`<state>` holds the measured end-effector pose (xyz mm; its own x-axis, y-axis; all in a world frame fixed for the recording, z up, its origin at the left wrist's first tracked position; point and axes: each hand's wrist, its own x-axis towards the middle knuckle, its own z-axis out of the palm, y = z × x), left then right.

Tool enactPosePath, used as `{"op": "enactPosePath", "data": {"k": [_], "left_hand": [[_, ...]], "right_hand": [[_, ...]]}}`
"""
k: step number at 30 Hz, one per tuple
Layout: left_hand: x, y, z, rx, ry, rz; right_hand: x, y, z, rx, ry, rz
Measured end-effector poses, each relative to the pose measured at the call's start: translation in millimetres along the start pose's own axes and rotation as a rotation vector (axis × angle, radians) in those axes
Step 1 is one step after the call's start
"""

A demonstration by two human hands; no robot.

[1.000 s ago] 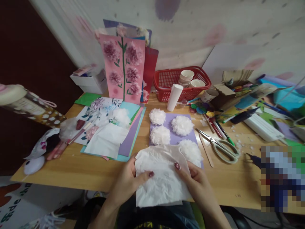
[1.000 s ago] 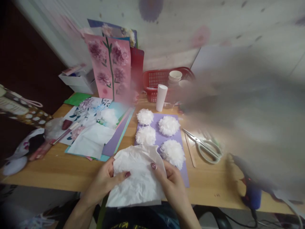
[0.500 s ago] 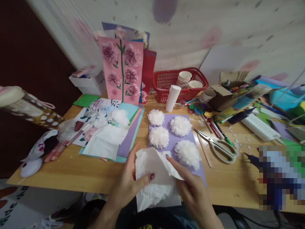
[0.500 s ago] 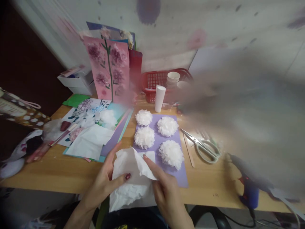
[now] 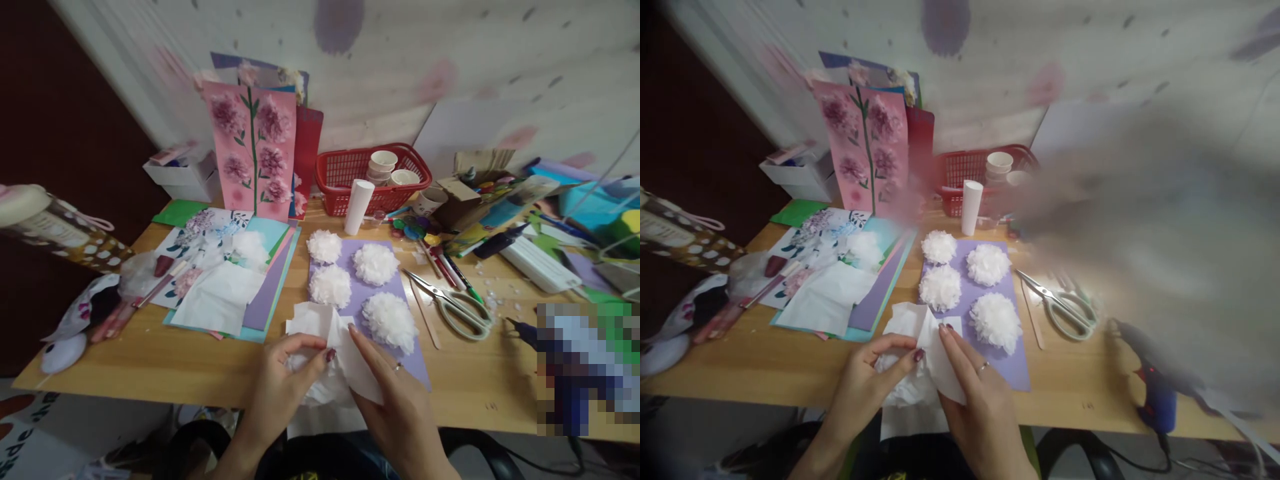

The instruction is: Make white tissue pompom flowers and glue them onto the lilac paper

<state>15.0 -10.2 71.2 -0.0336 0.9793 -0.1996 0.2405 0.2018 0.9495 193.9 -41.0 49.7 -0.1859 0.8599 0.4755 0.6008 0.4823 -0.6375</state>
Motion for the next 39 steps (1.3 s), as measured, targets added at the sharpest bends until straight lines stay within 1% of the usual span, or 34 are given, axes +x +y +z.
{"op": "enactPosePath", "data": {"k": [4, 7, 9, 11, 13, 15, 16, 21, 24, 26, 28, 31, 33, 34, 36, 39], "left_hand": [[-5, -1, 6.6, 0.017, 0.023, 0.061], [-11, -2, 10.4, 0.024, 0.086, 0.112], [-14, -3, 11.9, 0.015, 0.106, 0.152], [-17, -4, 12.7, -0.001, 0.091, 0.191], [-19, -4, 12.9, -0.018, 0.045, 0.203], [-20, -4, 13.4, -0.035, 0.005, 0.176], [-20, -3, 14.0, -0.041, 0.005, 0.150], [-19, 0, 20.9, -0.079, 0.068, 0.003], [-19, 2, 24.2, -0.150, 0.097, -0.085], [-19, 3, 24.3, -0.198, 0.125, -0.137], [-18, 3, 22.3, -0.266, 0.131, -0.176], [-17, 4, 16.5, -0.355, 0.107, -0.209], [-18, 5, 12.4, -0.354, 0.101, -0.212], [-19, 6, 10.9, -0.338, 0.093, -0.208], [-22, 8, 9.4, -0.296, 0.054, -0.197], [-27, 11, 10.1, -0.219, -0.023, -0.177]], "right_hand": [[-7, 3, 6, -0.032, 0.079, -0.003], [-15, 6, 11, -0.035, 0.153, 0.040], [-19, 7, 13, -0.044, 0.190, 0.073], [-20, 7, 14, -0.044, 0.209, 0.088], [-19, 6, 14, -0.045, 0.218, 0.080], [-16, 5, 13, -0.054, 0.226, 0.064], [-14, 4, 12, -0.058, 0.223, 0.057], [-15, 3, 13, -0.074, 0.221, 0.064], [-20, 4, 17, -0.049, 0.242, 0.126], [-23, 5, 16, 0.018, 0.243, 0.228], [-25, 7, 10, 0.172, 0.188, 0.363], [-23, 13, -9, 0.584, 0.009, 0.580], [-17, 16, -24, 0.862, -0.102, 0.670], [-12, 17, -30, 0.957, -0.144, 0.683], [-1, 14, -36, 1.055, -0.228, 0.686], [15, 4, -30, 1.043, -0.317, 0.733]]}}
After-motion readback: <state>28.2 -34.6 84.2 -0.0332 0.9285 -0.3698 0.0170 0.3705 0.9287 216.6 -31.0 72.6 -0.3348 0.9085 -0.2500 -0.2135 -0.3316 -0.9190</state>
